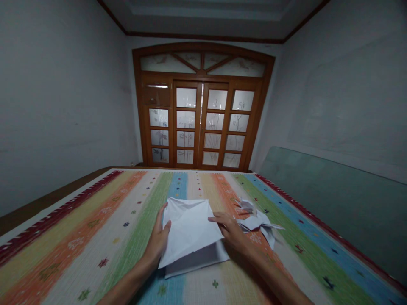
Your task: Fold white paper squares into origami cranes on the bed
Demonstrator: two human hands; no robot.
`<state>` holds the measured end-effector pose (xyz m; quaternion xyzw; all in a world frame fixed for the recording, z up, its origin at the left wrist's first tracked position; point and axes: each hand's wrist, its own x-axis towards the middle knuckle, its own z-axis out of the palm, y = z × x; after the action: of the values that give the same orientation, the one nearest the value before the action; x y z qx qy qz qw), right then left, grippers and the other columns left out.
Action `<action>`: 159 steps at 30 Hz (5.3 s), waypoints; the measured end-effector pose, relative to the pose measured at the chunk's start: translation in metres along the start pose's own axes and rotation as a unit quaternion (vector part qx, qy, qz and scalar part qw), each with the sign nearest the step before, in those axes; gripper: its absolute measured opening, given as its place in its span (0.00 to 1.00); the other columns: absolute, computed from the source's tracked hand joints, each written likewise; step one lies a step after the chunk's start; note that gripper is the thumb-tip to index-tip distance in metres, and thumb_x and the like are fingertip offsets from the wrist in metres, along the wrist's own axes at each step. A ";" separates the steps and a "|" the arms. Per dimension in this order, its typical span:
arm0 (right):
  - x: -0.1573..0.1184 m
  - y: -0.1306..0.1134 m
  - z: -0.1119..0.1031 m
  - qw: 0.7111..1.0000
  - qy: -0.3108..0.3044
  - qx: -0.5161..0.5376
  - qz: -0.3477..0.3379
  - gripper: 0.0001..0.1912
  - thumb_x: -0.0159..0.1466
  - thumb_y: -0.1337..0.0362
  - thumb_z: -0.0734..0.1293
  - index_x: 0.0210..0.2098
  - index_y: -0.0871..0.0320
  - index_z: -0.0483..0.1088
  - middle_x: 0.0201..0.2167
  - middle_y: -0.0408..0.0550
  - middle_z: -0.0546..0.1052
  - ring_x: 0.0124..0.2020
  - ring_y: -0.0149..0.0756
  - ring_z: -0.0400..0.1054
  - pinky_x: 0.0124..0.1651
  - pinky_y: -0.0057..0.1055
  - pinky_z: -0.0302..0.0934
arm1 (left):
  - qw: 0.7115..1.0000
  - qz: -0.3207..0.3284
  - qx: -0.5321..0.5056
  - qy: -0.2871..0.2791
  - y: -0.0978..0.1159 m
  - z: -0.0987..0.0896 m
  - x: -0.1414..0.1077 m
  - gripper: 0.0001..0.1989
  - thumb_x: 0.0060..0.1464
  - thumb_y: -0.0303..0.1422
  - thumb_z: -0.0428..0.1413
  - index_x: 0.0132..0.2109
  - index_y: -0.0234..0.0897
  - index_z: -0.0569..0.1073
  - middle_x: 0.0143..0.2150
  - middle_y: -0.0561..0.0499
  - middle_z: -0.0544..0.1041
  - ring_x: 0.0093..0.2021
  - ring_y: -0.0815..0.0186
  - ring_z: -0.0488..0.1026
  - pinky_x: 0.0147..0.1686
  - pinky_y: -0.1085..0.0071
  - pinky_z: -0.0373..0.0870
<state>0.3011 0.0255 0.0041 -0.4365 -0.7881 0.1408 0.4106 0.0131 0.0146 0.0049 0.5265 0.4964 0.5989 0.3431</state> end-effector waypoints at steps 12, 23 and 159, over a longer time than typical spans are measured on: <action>-0.001 -0.032 0.002 0.979 -0.088 -0.181 0.040 0.21 0.62 0.75 0.60 0.49 0.58 0.78 0.61 0.57 0.71 0.66 0.50 0.59 0.69 0.53 0.51 | 0.961 0.057 0.237 -0.130 -0.007 -0.007 0.004 0.21 0.55 0.33 0.53 0.54 0.38 0.79 0.50 0.43 0.81 0.53 0.50 0.75 0.59 0.53 0.67; -0.017 -0.058 0.016 0.961 -0.205 -0.186 -0.012 0.25 0.63 0.74 0.60 0.58 0.60 0.72 0.63 0.58 0.71 0.66 0.49 0.61 0.69 0.46 0.53 | 0.833 0.196 0.505 -0.114 -0.017 -0.004 -0.004 0.20 0.61 0.30 0.55 0.59 0.42 0.74 0.71 0.44 0.61 0.73 0.39 0.46 0.66 0.40 0.53; -0.026 0.006 -0.034 0.897 0.124 -0.399 0.148 0.24 0.58 0.77 0.60 0.51 0.60 0.72 0.45 0.61 0.76 0.47 0.55 0.69 0.45 0.43 0.60 | 0.862 0.210 0.437 -0.147 -0.015 -0.005 0.029 0.17 0.64 0.36 0.47 0.48 0.40 0.79 0.57 0.42 0.78 0.60 0.54 0.71 0.62 0.55 0.66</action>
<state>0.3382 0.0039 0.0083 -0.6892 -0.6473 -0.1811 0.2706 0.0003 0.0449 -0.0007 0.7961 0.5287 0.2943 0.0129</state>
